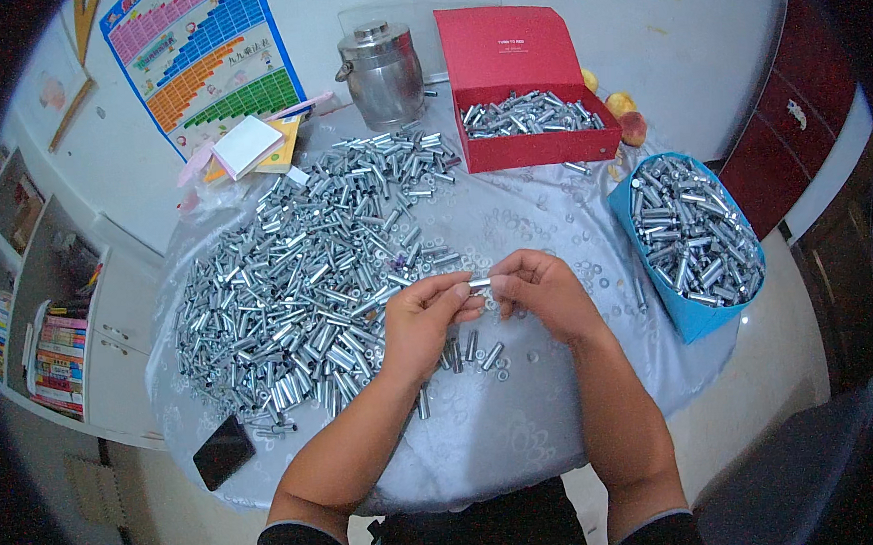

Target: The person repeatedly picks up cylindrical metal fasteners and small washers from a large pile on a table, threads the washers onto the fasteners, and places the assembled units into a blue container. The person handles items one at a time throughout the clip.

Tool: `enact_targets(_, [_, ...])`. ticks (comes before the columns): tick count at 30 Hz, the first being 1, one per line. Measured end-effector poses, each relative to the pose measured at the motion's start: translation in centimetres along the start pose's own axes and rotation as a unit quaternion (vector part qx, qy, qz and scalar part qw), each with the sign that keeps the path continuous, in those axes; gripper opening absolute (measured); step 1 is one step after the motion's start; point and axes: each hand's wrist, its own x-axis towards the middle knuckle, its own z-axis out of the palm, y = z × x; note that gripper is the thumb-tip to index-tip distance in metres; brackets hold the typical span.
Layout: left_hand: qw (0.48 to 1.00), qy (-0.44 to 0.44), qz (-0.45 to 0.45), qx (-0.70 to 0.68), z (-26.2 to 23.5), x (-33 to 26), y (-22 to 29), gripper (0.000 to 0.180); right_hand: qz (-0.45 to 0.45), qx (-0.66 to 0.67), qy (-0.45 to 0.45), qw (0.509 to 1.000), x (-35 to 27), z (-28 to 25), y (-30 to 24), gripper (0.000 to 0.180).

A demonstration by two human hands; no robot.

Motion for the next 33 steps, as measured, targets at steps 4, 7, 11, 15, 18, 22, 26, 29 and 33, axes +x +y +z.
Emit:
enact_targets(4, [1.000,-0.005,0.019,0.023,-0.4,0.0,-0.1,0.024,0.019,-0.008,-0.008,1.000,-0.2,0.4,-0.3,0.011])
enact_targets(7, [1.000,-0.005,0.028,0.012,-0.5,0.2,0.0,0.024,0.035,-0.009,0.014,0.999,-0.1,0.1,-0.3,0.012])
enact_targets(11, [0.999,0.030,0.040,0.007,-1.0,0.8,-0.2,0.024,0.031,0.102,0.149,0.983,0.4,-0.6,0.8,0.018])
enact_targets(15, [0.998,0.046,0.045,0.005,-1.3,0.8,0.2,0.022,-0.055,0.296,0.287,0.909,1.0,-2.2,2.2,0.022])
enact_targets(18, [0.996,0.060,0.062,0.001,-1.7,0.8,0.4,0.021,-0.133,0.337,0.368,0.856,1.1,-1.4,1.1,0.022])
enact_targets(22, [0.993,0.083,0.078,0.014,-2.1,0.8,0.9,0.020,-0.147,0.239,0.328,0.902,0.7,-0.3,0.4,0.018])
enact_targets(26, [0.990,0.093,0.090,0.048,-2.5,0.9,1.4,0.019,-0.065,0.041,0.203,0.976,0.6,0.4,0.5,0.013])
enact_targets(29, [0.983,0.096,0.093,0.128,-3.2,1.1,2.4,0.018,-0.081,-0.166,0.159,0.970,0.6,1.6,1.5,0.011])
enact_targets(33, [0.978,0.116,0.102,0.141,-4.3,1.6,3.2,0.018,-0.125,-0.331,0.110,0.929,0.4,2.7,2.0,0.012])
